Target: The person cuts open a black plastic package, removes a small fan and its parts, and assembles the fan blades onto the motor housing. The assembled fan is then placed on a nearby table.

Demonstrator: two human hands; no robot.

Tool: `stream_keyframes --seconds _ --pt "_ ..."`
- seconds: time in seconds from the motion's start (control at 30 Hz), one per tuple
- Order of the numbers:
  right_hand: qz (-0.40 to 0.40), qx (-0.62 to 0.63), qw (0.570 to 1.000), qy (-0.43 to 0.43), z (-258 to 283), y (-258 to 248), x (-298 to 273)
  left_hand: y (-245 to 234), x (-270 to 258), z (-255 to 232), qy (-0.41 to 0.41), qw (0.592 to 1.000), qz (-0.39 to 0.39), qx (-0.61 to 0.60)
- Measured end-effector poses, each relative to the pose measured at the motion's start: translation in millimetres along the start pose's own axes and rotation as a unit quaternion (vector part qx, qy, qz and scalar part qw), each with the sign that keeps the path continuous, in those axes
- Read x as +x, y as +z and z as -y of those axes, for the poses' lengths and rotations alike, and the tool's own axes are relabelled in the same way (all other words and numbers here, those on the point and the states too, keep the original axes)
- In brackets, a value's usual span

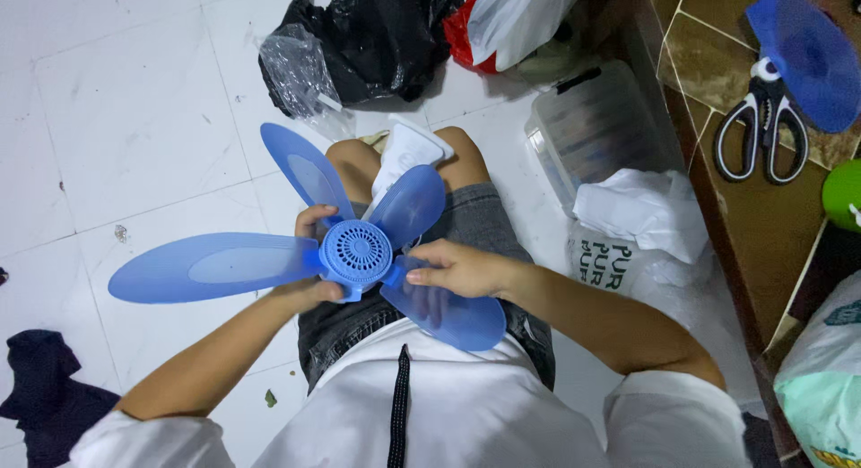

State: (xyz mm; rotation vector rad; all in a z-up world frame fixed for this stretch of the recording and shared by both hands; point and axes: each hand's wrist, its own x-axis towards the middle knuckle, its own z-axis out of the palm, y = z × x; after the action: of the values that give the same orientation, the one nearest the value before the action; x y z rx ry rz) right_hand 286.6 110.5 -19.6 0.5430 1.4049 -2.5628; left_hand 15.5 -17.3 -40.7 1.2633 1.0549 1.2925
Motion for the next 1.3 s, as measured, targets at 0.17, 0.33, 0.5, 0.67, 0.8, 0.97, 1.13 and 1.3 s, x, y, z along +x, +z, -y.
stream_keyframes --seconds 0.17,0.33,0.5,0.67,0.8,0.97,1.13,1.3 --pt "-0.001 -0.077 0.994 -0.073 0 -11 -6 23 -2 -5 -0.048 0.996 -0.023 -0.076" --pt "0.004 -0.077 0.993 -0.089 -1 -19 -6 23 16 -22 -0.045 0.999 0.012 -0.027" --pt "-0.031 0.056 0.997 -0.047 7 1 -10 7 43 -50 -0.087 0.994 0.028 -0.066" --pt "-0.071 0.031 0.996 -0.04 24 27 -10 3 31 -81 -0.144 0.98 -0.13 -0.047" --pt "-0.071 0.021 0.997 -0.031 27 43 5 6 28 -89 -0.202 0.95 -0.171 -0.163" --pt "-0.078 0.089 0.991 -0.058 14 69 31 8 46 -89 -0.294 0.92 -0.226 -0.131" --pt "-0.122 0.122 0.979 -0.108 -3 81 37 21 43 -88 -0.233 0.934 -0.255 -0.088" --pt "-0.135 0.147 0.972 -0.122 -19 88 31 30 28 -81 -0.192 0.957 -0.209 -0.051"
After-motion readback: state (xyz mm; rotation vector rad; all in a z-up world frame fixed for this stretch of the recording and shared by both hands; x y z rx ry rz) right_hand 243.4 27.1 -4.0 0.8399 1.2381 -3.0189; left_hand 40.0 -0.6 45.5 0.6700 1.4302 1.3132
